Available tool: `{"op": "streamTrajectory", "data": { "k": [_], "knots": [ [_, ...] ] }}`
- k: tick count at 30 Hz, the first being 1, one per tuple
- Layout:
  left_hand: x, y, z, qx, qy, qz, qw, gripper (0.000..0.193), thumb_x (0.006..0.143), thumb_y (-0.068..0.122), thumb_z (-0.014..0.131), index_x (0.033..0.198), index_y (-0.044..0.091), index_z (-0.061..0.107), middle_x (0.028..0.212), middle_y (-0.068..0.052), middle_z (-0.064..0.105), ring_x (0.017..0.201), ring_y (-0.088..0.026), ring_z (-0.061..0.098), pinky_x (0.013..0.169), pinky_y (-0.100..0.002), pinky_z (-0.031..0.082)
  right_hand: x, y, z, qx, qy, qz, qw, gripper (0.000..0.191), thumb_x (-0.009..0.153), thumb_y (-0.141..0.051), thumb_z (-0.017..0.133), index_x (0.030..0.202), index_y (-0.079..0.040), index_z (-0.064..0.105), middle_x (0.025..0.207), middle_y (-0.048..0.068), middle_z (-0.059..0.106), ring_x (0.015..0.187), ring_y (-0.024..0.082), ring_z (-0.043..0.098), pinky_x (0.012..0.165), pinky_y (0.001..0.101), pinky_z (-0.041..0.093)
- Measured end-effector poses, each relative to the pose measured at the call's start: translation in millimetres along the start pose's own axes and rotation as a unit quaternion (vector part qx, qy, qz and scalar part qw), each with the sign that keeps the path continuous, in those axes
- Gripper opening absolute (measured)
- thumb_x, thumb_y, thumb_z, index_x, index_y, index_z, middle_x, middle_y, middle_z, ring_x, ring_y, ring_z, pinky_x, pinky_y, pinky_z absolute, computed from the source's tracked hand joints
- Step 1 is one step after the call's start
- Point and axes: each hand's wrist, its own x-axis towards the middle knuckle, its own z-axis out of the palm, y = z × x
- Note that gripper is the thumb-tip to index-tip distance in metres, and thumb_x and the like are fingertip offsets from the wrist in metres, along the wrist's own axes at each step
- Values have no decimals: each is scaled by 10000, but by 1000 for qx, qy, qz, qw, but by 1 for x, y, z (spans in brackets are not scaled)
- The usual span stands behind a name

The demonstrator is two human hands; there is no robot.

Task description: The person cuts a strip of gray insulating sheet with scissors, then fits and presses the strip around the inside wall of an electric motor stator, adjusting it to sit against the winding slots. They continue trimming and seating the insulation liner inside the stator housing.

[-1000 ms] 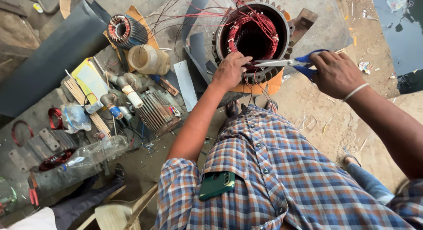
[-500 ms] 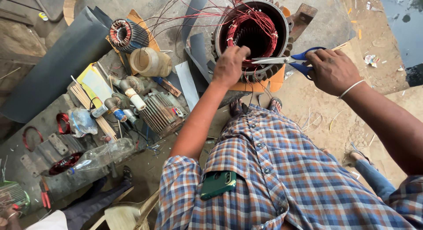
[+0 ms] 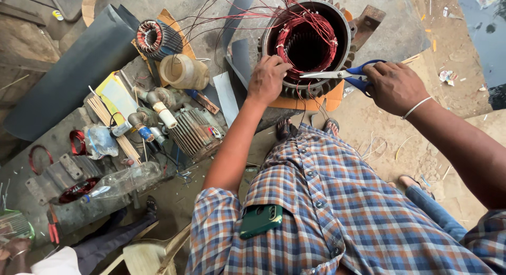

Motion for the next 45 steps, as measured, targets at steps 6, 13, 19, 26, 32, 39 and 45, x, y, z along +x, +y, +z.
{"op": "streamTrajectory", "data": {
  "k": [6, 13, 19, 26, 32, 39, 45],
  "knots": [
    [2, -6, 2, -11, 3, 14, 1000, 178, 816, 62, 737, 978, 114, 789, 996, -61, 693, 1035, -285, 621, 929, -404, 521, 1, 0, 4, 3, 22, -11, 1000, 331, 925, -178, 661, 1244, -91, 654, 1126, 92, 696, 1074, 276, 673, 937, 399, 508],
    [4, -4, -2, 9, 12, 57, 998, 215, 832, 0, 671, 956, 113, 805, 981, -49, 707, 1048, -273, 623, 931, -383, 533, 0, -9, 9, -40, 36, -6, 999, 340, 920, -219, 684, 1229, -82, 657, 1048, 82, 675, 1034, 250, 659, 903, 374, 487],
    [2, -4, -2, 2, 16, 62, 998, 201, 846, -3, 667, 940, 107, 806, 964, -40, 710, 1022, -255, 638, 908, -375, 549, -3, -13, 9, -58, 63, -15, 996, 299, 947, -177, 667, 1231, -85, 656, 1082, 69, 674, 1043, 236, 647, 919, 367, 476],
    [-2, -8, -2, -26, 13, 73, 997, 140, 850, 7, 685, 915, 77, 788, 946, -54, 700, 1027, -254, 647, 908, -376, 555, -3, -22, 12, -57, 79, -15, 995, 316, 936, -192, 675, 1229, -76, 651, 1071, 77, 670, 1021, 238, 642, 878, 367, 470],
    [-3, -9, -2, -35, 21, 83, 996, 124, 840, 4, 696, 906, 64, 782, 940, -57, 699, 1021, -258, 656, 904, -374, 557, -1, -22, 11, -52, 67, -6, 996, 303, 942, -202, 679, 1223, -91, 649, 1054, 66, 664, 1025, 237, 642, 877, 368, 470],
    [0, -10, -4, -47, 21, 90, 995, 125, 831, 6, 710, 903, 70, 789, 903, -55, 695, 1001, -259, 656, 898, -377, 557, 2, -26, 14, -48, 80, -11, 996, 310, 934, -204, 685, 1215, -78, 647, 1068, 74, 666, 1021, 240, 642, 864, 368, 469],
    [1, -10, -8, -66, 15, 98, 993, 131, 832, -9, 704, 905, 61, 786, 898, -61, 701, 980, -275, 663, 896, -372, 555, 5, -28, 13, -45, 82, -10, 996, 330, 916, -204, 692, 1218, -76, 648, 1059, 69, 663, 1017, 235, 639, 866, 369, 469]
  ]
}}
